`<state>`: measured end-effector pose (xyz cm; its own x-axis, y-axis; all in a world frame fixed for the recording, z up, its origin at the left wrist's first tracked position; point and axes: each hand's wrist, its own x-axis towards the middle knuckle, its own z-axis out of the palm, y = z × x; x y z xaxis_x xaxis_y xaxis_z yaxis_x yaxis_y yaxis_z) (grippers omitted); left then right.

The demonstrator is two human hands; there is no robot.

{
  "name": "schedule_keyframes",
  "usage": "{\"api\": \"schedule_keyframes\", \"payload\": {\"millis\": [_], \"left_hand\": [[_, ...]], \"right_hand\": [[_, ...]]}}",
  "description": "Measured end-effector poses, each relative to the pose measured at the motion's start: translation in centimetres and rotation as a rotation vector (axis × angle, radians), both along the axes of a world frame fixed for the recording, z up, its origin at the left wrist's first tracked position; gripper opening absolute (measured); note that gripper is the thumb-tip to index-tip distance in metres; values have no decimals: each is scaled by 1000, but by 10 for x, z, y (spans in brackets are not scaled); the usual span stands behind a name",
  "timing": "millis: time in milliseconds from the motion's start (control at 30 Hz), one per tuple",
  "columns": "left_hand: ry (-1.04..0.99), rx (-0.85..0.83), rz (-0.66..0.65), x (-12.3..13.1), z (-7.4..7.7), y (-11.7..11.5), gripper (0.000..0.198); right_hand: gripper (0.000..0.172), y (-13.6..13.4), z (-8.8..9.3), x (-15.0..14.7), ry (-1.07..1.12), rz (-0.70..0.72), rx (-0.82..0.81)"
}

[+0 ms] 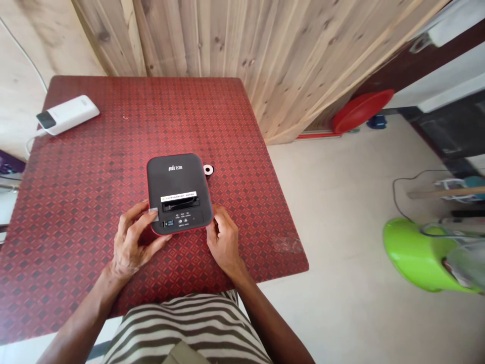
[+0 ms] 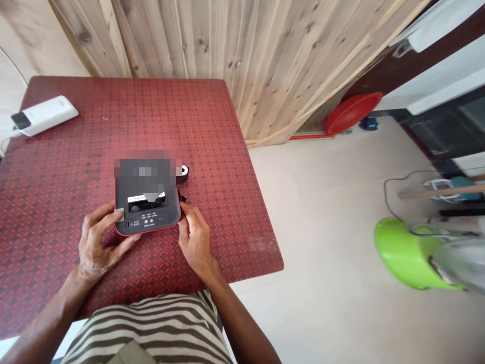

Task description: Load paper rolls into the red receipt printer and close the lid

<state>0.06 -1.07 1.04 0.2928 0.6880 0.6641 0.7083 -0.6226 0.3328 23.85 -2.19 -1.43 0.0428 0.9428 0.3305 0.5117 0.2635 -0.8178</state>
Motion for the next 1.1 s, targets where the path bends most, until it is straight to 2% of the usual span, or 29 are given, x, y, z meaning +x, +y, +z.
{"api": "schedule_keyframes", "payload": {"millis": [367, 533, 600, 700, 767, 800, 900, 933, 1000, 1100], "left_hand": [[-106, -85, 35, 4, 13, -1, 61], [-120, -102, 27, 4, 11, -1, 61], [-108, -91, 32, 3, 9, -1, 62], [-86, -64, 26, 2, 6, -1, 65], [-82, -45, 18, 2, 4, -1, 68], [-80, -38, 18, 1, 4, -2, 70], [-68, -25, 23, 1, 2, -2, 70], [-64, -23, 23, 0, 2, -3, 70], [-57, -21, 21, 0, 0, -4, 70], [-43, -25, 23, 0, -2, -5, 69]], "right_hand": [[34, 1, 4, 1, -22, -1, -16], [33, -1, 5, -1, -13, 9, -18], [33, -2, 13, 3, -27, -24, -10], [34, 5, 40, 12, -93, -103, 134], [32, 21, 65, 15, -177, -39, 251], [30, 33, 77, 13, -238, 61, 281], [17, 77, 102, -5, -604, 405, 184], [12, 91, 105, -15, -768, 511, 114], [9, 113, 105, -34, -863, 563, 71], [12, 129, 100, -51, -917, 590, 42]]}}
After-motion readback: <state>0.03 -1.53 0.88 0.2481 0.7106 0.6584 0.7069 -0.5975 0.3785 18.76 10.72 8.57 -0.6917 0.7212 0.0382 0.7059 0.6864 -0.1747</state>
